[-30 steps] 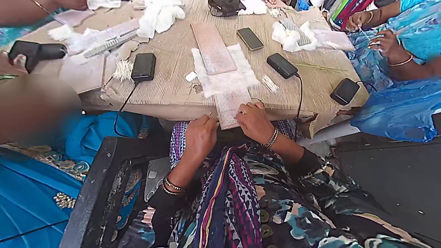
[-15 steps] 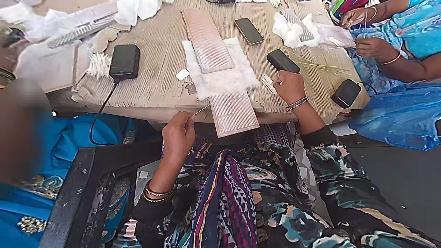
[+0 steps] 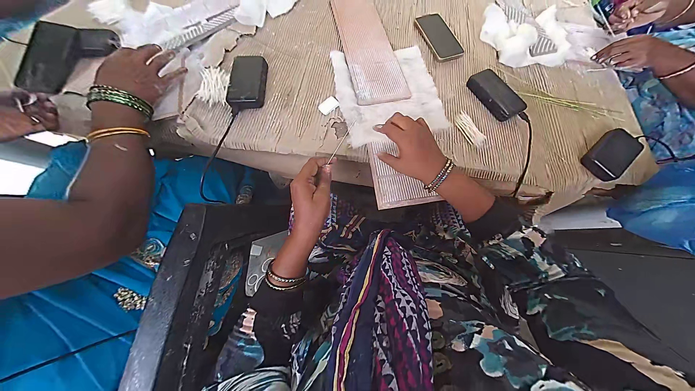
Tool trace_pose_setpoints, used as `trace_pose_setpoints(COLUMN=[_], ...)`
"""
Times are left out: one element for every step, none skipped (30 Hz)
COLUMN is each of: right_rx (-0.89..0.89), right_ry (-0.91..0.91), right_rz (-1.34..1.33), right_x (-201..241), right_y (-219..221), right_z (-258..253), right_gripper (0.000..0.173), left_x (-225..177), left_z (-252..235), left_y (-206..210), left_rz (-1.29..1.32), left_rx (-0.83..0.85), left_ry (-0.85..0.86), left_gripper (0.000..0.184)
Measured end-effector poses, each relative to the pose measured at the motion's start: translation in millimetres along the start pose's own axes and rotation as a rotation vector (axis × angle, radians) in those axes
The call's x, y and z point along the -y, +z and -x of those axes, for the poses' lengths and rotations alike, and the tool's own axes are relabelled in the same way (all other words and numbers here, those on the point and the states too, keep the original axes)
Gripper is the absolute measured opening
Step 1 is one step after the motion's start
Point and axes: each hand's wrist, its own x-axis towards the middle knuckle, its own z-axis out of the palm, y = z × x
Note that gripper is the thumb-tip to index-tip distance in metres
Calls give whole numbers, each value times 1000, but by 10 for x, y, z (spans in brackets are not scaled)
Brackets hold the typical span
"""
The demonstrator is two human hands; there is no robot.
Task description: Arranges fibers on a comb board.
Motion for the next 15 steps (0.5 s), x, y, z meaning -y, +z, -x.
trace_pose_setpoints(right_rx=[18,37,64,92,118,123,102,73,44,23,18,14,17,17,17], right_ry=[2,10,27,46,67,80,89,99,107,114,124,130,138,148,159], right_rz=[7,0,-27,-71,-118,-162,-211,-260,-308,-351,-400,-448,-490,-528,-563], right_x=[39,59,70,75,80,81,85,95,106,105,93,69,45,21,2], right_y=[59,107,141,163,171,175,173,154,128,111,105,106,100,93,86], right_z=[-85,-164,-231,-281,-310,-313,-286,-240,-185,-126,-65,-15,21,48,66], right_gripper=[44,43,38,30,21,15,14,14,14,14,14,13,12,12,11], left_x=[-8,-10,-10,-7,-3,-6,-13,-18,-23,-24,-23,-17,-6,8,18], left_z=[8,18,30,45,53,58,56,45,17,-28,-96,-199,-320,-426,-508], left_y=[-1,-2,-3,-4,-5,-2,1,8,26,55,105,168,240,320,399], left_rz=[8,18,29,36,48,61,75,92,110,121,128,127,122,123,118], left_rx=[-2,-5,-7,-7,-4,0,5,16,34,68,105,154,215,259,278], left_ry=[2,5,7,6,4,-3,-13,-20,-22,-24,-33,-47,-58,-58,-38], left_gripper=[24,24,24,24,24,25,27,31,40,50,57,61,62,58,46])
